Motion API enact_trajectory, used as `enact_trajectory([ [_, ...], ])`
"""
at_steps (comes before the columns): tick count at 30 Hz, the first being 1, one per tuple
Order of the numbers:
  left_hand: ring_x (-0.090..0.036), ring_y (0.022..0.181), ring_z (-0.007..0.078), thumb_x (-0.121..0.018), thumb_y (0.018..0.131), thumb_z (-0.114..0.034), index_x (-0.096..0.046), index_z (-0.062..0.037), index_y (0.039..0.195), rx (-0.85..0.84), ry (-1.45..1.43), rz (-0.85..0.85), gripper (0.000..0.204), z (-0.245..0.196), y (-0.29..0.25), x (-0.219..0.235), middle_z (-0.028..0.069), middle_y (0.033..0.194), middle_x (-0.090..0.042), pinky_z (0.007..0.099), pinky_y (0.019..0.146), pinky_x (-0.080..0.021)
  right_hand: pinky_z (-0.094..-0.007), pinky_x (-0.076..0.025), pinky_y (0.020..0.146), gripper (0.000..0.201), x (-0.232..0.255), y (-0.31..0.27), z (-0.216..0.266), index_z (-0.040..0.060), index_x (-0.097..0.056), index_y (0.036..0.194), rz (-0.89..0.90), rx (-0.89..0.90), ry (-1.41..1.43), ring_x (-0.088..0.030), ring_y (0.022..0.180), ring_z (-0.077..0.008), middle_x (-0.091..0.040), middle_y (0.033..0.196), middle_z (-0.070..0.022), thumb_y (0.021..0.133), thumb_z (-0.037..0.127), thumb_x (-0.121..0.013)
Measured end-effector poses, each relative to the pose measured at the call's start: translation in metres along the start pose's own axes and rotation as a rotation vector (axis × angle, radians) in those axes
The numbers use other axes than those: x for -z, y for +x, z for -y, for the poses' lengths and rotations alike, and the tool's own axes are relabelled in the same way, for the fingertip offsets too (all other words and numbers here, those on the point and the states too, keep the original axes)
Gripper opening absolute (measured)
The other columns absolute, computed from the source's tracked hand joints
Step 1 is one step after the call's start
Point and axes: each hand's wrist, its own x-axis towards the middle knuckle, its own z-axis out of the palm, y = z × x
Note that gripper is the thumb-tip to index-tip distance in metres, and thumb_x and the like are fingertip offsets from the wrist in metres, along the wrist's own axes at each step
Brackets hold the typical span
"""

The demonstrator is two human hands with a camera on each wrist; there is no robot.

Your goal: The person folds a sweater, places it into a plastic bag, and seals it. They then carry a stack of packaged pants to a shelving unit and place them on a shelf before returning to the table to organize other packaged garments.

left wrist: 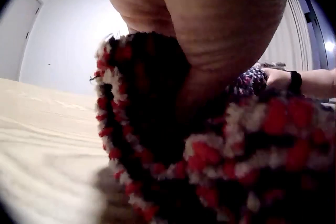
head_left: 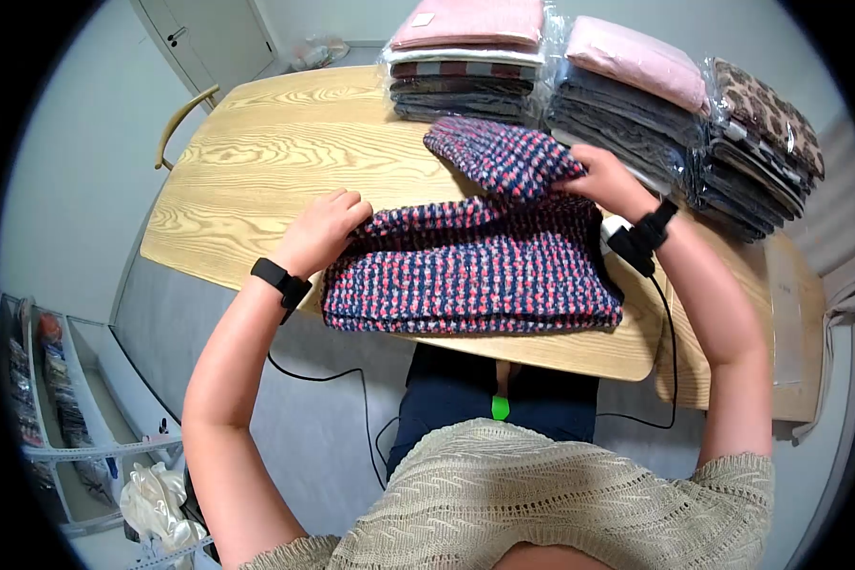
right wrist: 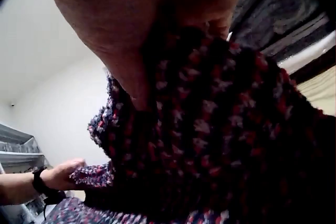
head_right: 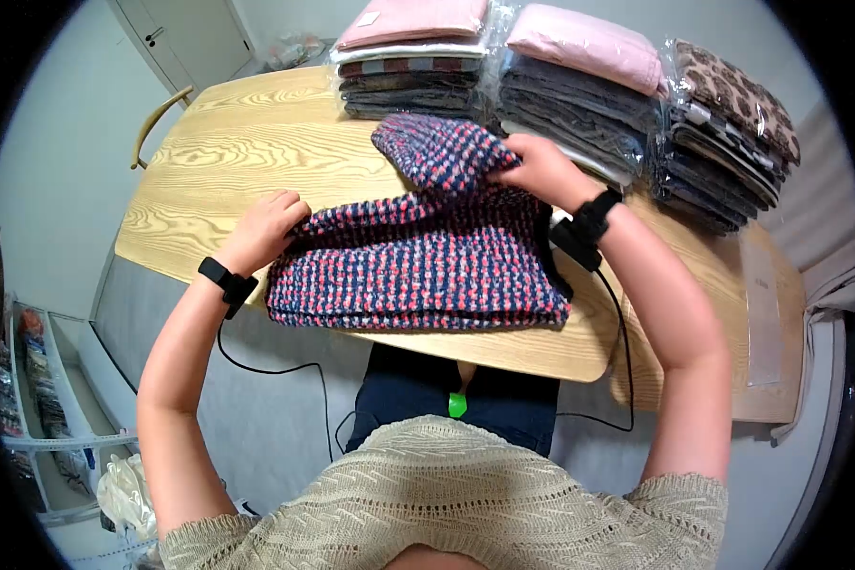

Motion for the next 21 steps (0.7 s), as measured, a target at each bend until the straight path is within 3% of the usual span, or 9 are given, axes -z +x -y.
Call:
enact_trajectory([
  [4,-0.053,0.086,0.0301,-0.061,0.069,0.0,-0.058,-0.0079,0.094,-0.034,-0.013,0.106,0.027,0.001,-0.013,-0.007,0.0101,0.085,-0.052,0.0403,0.076,-0.044,-0.0333,-0.046,0.079,0.028,-0.009,-0.041,0.012,0.0025,-0.065,0.098,0.302,-0.16,0.083,-0.061,0.083,-0.021,-0.067,0.089,-0.0136,0.084,0.027,-0.065],
  [7,-0.054,0.087,0.0312,-0.059,0.07,0.001,-0.064,-0.0083,0.099,-0.006,-0.063,0.167,0.031,0.006,-0.014,-0.008,0.0107,0.087,-0.056,0.0399,0.076,-0.045,-0.0347,-0.045,0.071,0.047,-0.009,-0.048,0.022,0.0006,-0.065,0.095,0.543,-0.239,-0.11,-0.059,0.075,-0.0197,-0.065,0.078,-0.0121,0.086,0.047,-0.06],
  [8,-0.054,0.087,0.0317,-0.058,0.07,0.001,-0.065,-0.0078,0.1,0.021,-0.106,0.203,0.032,0.008,-0.012,-0.008,0.011,0.088,-0.057,0.0397,0.076,-0.045,-0.0347,-0.045,0.071,0.047,-0.008,-0.043,0.021,0.0006,-0.065,0.095,0.533,-0.24,-0.111,-0.059,0.075,-0.0197,-0.065,0.078,-0.0121,0.086,0.047,-0.06],
  [11,-0.056,0.091,0.0319,-0.056,0.066,0.002,-0.068,-0.0066,0.1,0.109,-0.16,0.287,0.038,0.005,-0.006,0.001,0.0114,0.091,-0.06,0.037,0.079,-0.047,-0.0299,-0.04,0.053,0.061,-0.009,-0.018,0.015,-0.0003,-0.065,0.083,0.369,-0.606,0.205,-0.05,0.058,-0.0155,-0.057,0.067,-0.0052,0.087,0.059,-0.05],
  [12,-0.057,0.091,0.0315,-0.055,0.064,0.002,-0.068,-0.0064,0.1,0.144,-0.18,0.328,0.039,0.004,-0.003,0.004,0.0114,0.092,-0.061,0.0362,0.08,-0.047,-0.0322,-0.05,0.063,0.061,-0.018,-0.006,-0.004,-0.0053,-0.066,0.084,0.319,-0.68,0.353,-0.062,0.069,-0.019,-0.066,0.082,-0.0149,0.084,0.055,-0.058],
  [15,-0.058,0.089,0.031,-0.054,0.063,0.0,-0.069,-0.0053,0.094,0.189,-0.209,0.333,0.036,0.002,0.007,0.008,0.0125,0.09,-0.061,0.0366,0.078,-0.049,-0.0307,-0.051,0.062,0.036,-0.039,0.01,0.006,-0.0051,-0.064,0.093,0.314,-0.809,1.053,-0.062,0.066,-0.0191,-0.068,0.088,-0.0142,0.081,0.028,-0.071],
  [16,-0.059,0.087,0.0309,-0.054,0.063,0.0,-0.07,-0.0051,0.092,0.215,-0.224,0.317,0.033,0.0,0.011,0.011,0.013,0.089,-0.061,0.0372,0.077,-0.049,-0.029,-0.051,0.069,0.034,-0.042,0.017,0.003,-0.0058,-0.062,0.103,0.337,-0.902,0.979,-0.063,0.073,-0.0181,-0.067,0.094,-0.0138,0.08,0.017,-0.071],
  [19,-0.056,0.096,0.0312,-0.05,0.067,0.008,-0.064,-0.0072,0.103,0.162,-0.225,0.156,0.042,-0.015,0.026,0.03,0.0138,0.1,-0.059,0.0373,0.083,-0.047,-0.0252,-0.046,0.084,0.045,-0.039,0.007,0.032,-0.0006,-0.055,0.122,0.183,-0.559,0.934,-0.059,0.092,-0.0144,-0.064,0.107,-0.0116,0.079,0.004,-0.066],
  [21,-0.055,0.102,0.0311,-0.049,0.068,0.012,-0.061,-0.0096,0.113,0.115,-0.258,0.045,0.051,-0.032,0.038,0.042,0.0145,0.108,-0.057,0.0376,0.085,-0.046,-0.0277,-0.045,0.09,0.051,-0.036,-0.003,0.05,0.0054,-0.052,0.127,0.078,-0.184,0.623,-0.058,0.098,-0.0146,-0.06,0.117,-0.0098,0.077,-0.002,-0.062],
])
